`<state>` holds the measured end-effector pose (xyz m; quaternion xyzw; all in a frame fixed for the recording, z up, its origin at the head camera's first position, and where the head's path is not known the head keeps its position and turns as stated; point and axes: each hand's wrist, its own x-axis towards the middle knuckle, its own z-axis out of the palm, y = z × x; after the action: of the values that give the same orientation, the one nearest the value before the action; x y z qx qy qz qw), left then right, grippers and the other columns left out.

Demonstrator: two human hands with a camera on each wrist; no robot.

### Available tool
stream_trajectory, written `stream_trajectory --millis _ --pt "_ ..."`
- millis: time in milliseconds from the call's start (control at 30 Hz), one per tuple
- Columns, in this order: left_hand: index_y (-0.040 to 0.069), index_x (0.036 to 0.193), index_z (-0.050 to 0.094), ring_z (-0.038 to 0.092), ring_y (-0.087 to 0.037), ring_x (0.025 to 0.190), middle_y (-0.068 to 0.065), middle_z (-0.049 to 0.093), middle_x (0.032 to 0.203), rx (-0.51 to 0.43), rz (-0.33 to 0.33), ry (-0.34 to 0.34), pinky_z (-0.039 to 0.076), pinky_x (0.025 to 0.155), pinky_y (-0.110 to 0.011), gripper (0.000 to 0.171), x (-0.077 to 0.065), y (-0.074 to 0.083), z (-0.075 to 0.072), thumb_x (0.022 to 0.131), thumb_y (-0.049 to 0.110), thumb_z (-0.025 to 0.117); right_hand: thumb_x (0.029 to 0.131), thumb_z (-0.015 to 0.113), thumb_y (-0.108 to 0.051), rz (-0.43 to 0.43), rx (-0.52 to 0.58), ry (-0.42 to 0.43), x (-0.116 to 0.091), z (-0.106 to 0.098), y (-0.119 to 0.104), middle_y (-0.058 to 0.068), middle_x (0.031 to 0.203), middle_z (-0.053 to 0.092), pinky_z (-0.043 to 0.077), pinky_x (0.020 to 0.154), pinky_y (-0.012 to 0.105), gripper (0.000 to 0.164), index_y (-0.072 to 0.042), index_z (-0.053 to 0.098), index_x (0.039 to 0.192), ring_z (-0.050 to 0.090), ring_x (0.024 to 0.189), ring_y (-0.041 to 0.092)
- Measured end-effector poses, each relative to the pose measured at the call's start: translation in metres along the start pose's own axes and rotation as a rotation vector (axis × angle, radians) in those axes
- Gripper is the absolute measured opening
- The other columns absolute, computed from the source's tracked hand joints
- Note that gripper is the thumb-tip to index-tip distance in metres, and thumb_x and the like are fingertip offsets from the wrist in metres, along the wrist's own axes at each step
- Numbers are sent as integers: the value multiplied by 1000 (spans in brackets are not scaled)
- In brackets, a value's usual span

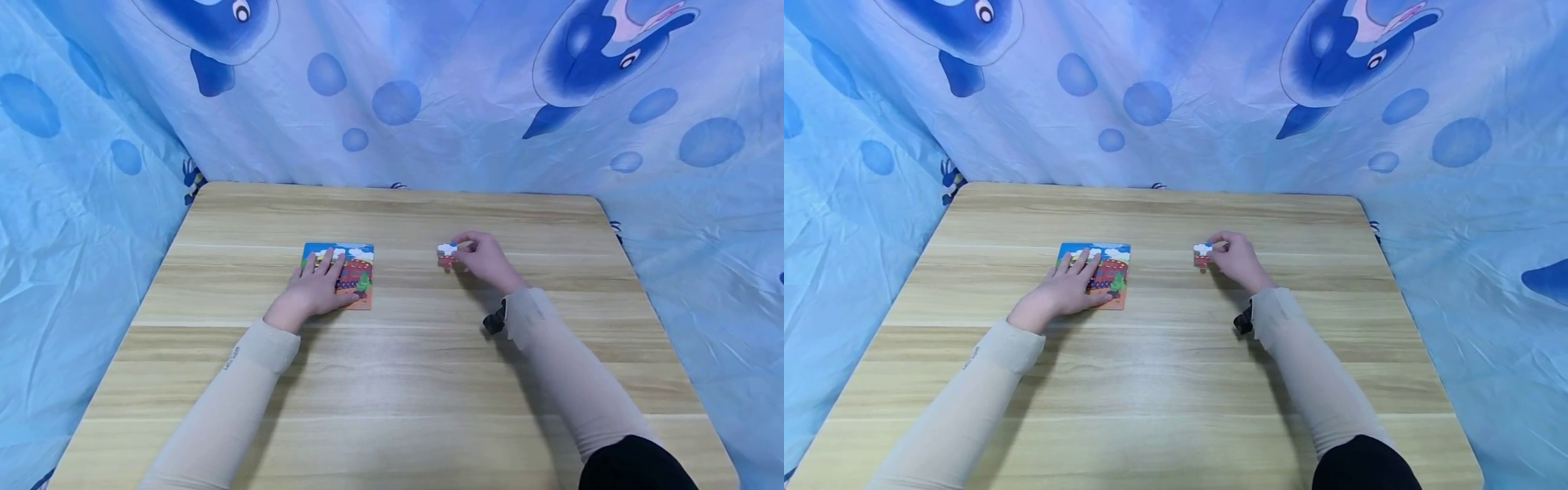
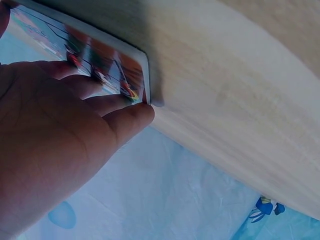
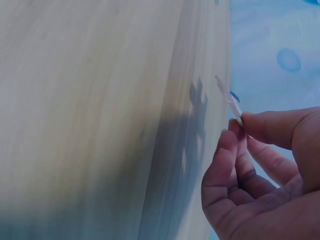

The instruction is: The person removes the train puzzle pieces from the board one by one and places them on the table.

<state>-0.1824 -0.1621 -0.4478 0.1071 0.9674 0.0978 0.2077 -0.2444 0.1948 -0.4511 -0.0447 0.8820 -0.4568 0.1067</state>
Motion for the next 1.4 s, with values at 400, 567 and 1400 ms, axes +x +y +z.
stream_trajectory --millis 400,567,1400 --pt "10 165 8 -5 -48 150 -19 -2 168 -20 0 -13 5 115 -67 98 -1 0 -2 97 67 51 100 67 -16 116 -29 -28 -6 -28 17 17 105 68 53 76 44 28 -7 65 127 63 86 32" --pt "11 165 8 -4 -48 150 -19 -1 168 3 -7 -7 6 115 -67 95 -1 -1 -2 99 63 51 100 67 -17 117 -40 -43 -4 -26 15 17 103 69 54 77 43 28 -7 68 126 64 86 31" --pt "10 165 8 -5 -49 149 -19 -2 168 -19 2 -18 5 115 -68 101 -1 -1 -3 96 70 50 91 79 -20 59 -262 26 11 -8 18 16 97 63 48 71 38 27 -1 68 108 55 82 28"
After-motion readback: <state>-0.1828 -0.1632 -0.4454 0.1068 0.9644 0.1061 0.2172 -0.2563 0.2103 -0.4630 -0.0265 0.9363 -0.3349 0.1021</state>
